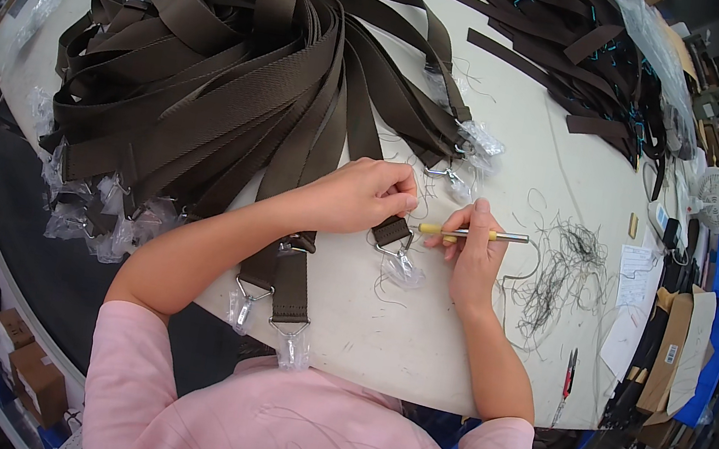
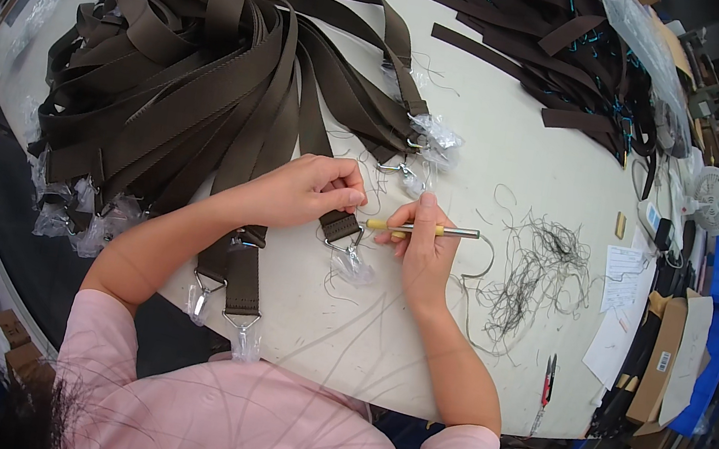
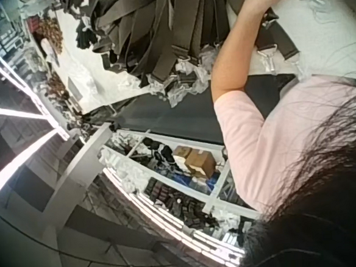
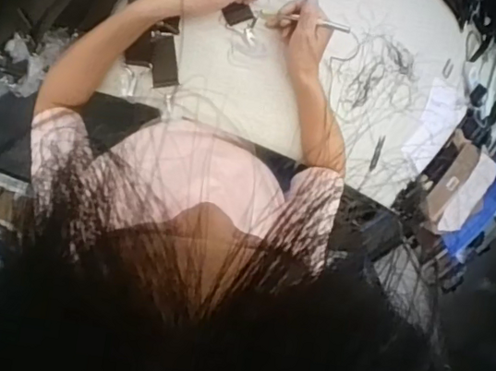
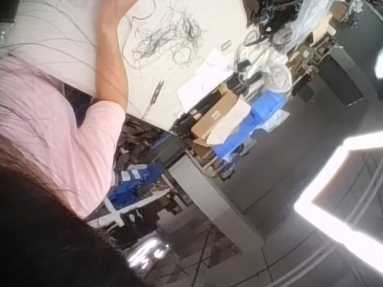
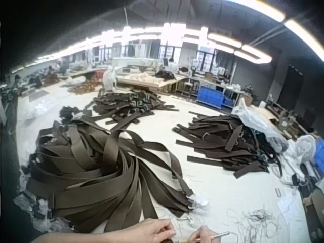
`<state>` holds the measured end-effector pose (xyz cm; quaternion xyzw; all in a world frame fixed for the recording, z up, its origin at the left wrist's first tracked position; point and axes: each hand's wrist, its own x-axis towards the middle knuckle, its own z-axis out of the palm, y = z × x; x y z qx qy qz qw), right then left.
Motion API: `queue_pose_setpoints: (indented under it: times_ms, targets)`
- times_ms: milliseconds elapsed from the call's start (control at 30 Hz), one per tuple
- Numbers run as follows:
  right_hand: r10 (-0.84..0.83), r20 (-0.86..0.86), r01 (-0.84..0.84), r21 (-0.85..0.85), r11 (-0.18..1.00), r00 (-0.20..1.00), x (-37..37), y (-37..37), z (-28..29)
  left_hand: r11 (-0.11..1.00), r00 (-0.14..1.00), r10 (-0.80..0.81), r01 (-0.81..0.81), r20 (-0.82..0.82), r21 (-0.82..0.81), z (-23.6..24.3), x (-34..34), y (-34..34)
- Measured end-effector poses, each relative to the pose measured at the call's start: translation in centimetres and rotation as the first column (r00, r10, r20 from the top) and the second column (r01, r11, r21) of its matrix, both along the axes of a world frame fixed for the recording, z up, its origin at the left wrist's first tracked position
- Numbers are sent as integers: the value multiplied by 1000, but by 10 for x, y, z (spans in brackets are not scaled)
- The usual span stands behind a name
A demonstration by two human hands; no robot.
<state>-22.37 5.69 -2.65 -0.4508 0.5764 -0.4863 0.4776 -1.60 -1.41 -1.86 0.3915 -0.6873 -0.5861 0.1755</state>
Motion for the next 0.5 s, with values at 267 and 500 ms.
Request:
queue_pose_setpoints:
  times_ms: [267, 500]
  targets:
    - [9, 3, -9, -4, 1000, 1000, 1, 0, 1, 1000, 1000, 2, -2, -11, 21, -3, 0, -1]
    - [-103, 157, 105, -5, 994, 982, -4, -2, 5, 998, 995, 6, 0, -104, 63, -1, 5, -3]
